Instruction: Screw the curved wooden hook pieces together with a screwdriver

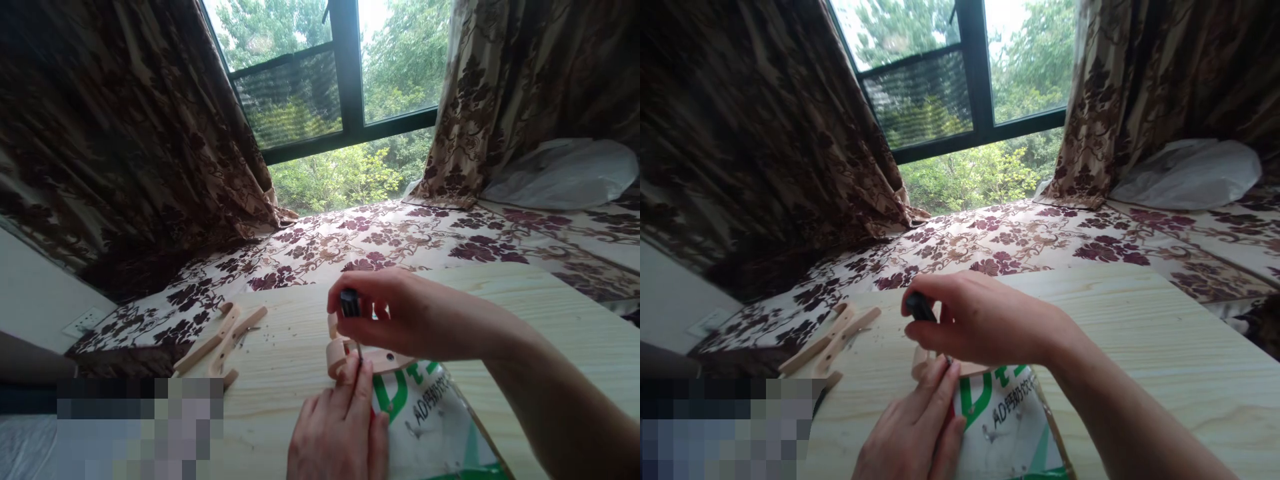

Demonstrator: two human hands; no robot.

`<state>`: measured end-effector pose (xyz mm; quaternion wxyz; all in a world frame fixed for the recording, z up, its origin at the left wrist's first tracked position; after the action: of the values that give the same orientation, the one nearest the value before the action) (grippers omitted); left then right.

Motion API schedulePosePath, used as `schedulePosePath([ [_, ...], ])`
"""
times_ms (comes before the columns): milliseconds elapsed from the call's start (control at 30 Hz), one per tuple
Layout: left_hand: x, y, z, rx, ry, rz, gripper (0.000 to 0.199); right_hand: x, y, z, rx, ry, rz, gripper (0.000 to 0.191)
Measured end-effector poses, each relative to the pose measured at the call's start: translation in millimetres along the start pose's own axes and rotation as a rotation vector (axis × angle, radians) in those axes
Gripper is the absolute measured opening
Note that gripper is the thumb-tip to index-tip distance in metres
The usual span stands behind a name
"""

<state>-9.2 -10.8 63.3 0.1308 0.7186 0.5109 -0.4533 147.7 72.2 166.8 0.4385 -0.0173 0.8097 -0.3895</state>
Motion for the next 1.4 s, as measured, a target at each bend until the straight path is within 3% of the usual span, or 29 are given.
schedulePosePath([
  [267, 5.7, -1, 7, -0.007, -0.042, 0.01, 0.042, 3, 6, -3, 0.019, 0.093, 0.109, 0.016],
  [467, 5.5, -1, 8, -0.001, -0.041, 0.004, 0.042, 1, 0, 2, -0.043, -0.018, -0.02, 0.009],
  [767, 5.6, -1, 9, -0.006, -0.061, 0.012, 0.043, 4, 5, -4, 0.02, 0.077, 0.042, 0.012],
  [967, 4.0, -1, 7, 0.01, -0.069, 0.001, 0.043, 2, 2, -2, -0.038, -0.028, -0.089, 0.01],
  [1167, -4.9, 6, 0, -0.04, -0.043, 0.046, 0.039, 5, 7, -4, 0.031, 0.044, -0.029, 0.013],
  [1400, -9.6, 7, -1, -0.087, -0.035, 0.109, 0.039, 8, 6, -3, 0.099, 0.031, -0.074, 0.01],
])
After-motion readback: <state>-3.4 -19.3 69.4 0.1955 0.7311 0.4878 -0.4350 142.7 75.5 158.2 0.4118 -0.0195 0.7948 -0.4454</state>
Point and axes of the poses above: each hand's wrist, its own z-axis away from the middle knuckle, its own x-axis out of the palm, y = z × x, the point moved 1 cm from there along -z, towards the middle knuckle, and after that the axes turned 2 degrees about -y, right-handed, at the moved point
